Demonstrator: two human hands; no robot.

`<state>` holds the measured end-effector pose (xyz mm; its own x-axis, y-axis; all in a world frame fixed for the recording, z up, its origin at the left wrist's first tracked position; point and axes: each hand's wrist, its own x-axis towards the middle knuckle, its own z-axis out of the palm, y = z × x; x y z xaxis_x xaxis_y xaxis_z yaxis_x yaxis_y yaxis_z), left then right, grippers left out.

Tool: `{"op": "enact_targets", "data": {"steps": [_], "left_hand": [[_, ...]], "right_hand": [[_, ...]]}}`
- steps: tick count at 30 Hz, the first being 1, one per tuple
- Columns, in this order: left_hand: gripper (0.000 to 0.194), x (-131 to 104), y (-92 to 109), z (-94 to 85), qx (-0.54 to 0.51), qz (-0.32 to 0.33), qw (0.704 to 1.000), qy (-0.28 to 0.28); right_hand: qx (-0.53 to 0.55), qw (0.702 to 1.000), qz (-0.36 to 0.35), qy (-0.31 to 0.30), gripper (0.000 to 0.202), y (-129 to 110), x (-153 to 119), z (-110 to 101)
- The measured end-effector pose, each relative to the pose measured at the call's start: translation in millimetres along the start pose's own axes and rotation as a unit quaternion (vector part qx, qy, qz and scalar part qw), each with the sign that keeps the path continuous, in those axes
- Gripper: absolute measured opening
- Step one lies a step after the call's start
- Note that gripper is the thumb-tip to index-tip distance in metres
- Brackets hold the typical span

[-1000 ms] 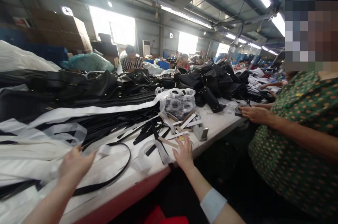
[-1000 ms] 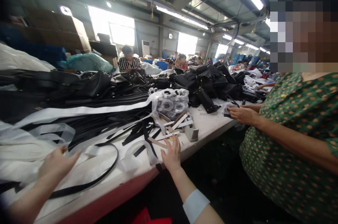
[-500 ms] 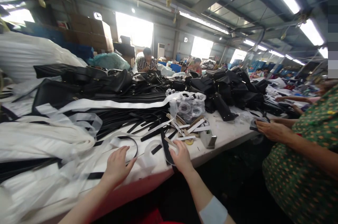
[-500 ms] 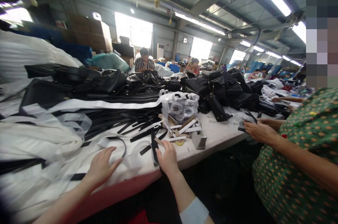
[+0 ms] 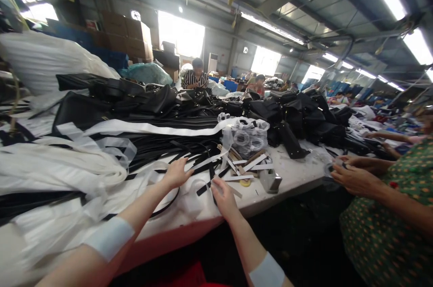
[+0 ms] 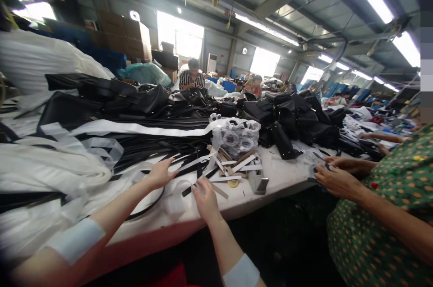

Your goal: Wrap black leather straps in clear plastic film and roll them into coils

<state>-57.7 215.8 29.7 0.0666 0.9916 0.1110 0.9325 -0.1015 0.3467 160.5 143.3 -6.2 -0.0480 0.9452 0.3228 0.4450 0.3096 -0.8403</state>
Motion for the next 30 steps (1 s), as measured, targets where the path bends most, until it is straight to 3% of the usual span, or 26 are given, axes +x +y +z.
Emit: {"op": "enact_targets", "data": {"steps": [3,7,13,17,22,25,26,28,30], "left_hand": [[0.063,32,23,14.5,-0.012,-0.024,0.999,-0.038],[0.080,48,44,32.0,-0.004,-0.090,0.994,-0.065],[0.039,38,36,28.0,-0.016,-0.064,0.994,-0.086],[0.034,22,37,14.7,-0.085,-0.031,0.991,-0.098],[0.057,-16,45,2.0,-0.237,-0.012,0.955,-0.176],[0.052,-55,41,-7.2,-0.290,-0.032,0.943,-0.161],[0.049,-71,38,-10.3,-0.298,-0.044,0.943,-0.145],[0.048,-107,35,-14.8,-0.323,-0.052,0.938,-0.117],[0.047,-148,35,-14.5,-0.379,-0.019,0.915,-0.134]], "right_hand": [[0.014,1.000,0.012,-0.011,0.038,-4,-4,-3],[0.027,0.999,0.023,-0.011,0.038,-6,-5,-3],[0.032,0.998,0.039,-0.033,0.036,-4,-6,2],[0.049,0.997,0.039,-0.043,0.036,-15,-5,7],[0.087,0.987,-0.023,-0.136,0.041,-55,-22,14],[0.133,0.970,-0.042,-0.201,0.019,-70,-39,11],[0.152,0.970,-0.031,-0.189,0.016,-70,-44,8],[0.211,0.971,0.024,-0.108,0.025,-62,-46,4],[0.319,0.940,0.118,-0.037,0.028,-50,-39,1]]}}
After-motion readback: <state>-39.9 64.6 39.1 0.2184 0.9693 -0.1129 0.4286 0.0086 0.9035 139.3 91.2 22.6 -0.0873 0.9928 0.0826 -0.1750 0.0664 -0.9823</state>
